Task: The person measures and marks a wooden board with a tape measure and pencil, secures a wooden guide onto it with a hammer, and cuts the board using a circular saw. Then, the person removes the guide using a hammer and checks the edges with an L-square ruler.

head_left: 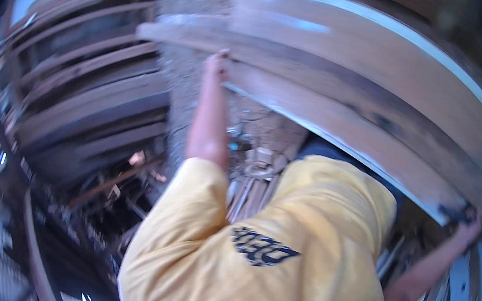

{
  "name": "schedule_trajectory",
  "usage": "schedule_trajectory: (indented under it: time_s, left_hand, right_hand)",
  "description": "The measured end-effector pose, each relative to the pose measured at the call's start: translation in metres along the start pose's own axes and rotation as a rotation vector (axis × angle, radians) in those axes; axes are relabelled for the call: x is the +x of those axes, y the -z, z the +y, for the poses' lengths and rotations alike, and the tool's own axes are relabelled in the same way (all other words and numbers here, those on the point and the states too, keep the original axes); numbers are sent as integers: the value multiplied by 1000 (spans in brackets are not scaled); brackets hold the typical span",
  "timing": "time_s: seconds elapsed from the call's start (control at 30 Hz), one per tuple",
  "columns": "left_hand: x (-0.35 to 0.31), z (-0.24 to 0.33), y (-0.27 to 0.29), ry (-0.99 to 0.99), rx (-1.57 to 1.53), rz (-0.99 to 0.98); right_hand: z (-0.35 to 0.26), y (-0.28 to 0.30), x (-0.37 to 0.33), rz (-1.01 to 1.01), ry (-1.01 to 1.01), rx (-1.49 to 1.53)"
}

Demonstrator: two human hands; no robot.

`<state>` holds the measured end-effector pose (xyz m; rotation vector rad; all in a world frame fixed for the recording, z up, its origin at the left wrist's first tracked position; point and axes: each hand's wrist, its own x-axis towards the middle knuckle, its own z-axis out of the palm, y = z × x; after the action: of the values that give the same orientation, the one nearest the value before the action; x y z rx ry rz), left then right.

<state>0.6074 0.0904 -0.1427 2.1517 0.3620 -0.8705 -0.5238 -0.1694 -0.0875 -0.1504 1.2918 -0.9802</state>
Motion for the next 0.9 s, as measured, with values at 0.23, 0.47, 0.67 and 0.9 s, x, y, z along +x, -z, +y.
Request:
schedule_trajectory:
  time_s: [0.23,0.47,0.67,0.9]
  left_hand:
    - [-88,1,-21,-463,806,398]
    - [-115,-17,-38,-605,787,497]
    - [-85,10,-16,-555,668,445]
    - [-34,2,20,-475,-124,212]
  right_hand:
    - [65,-82,13,436,171,-141]
    - [78,-79,25,486,121,-159]
    - [42,-3,37,528,158,-229]
    - [-3,-29,5,357,260,-3]
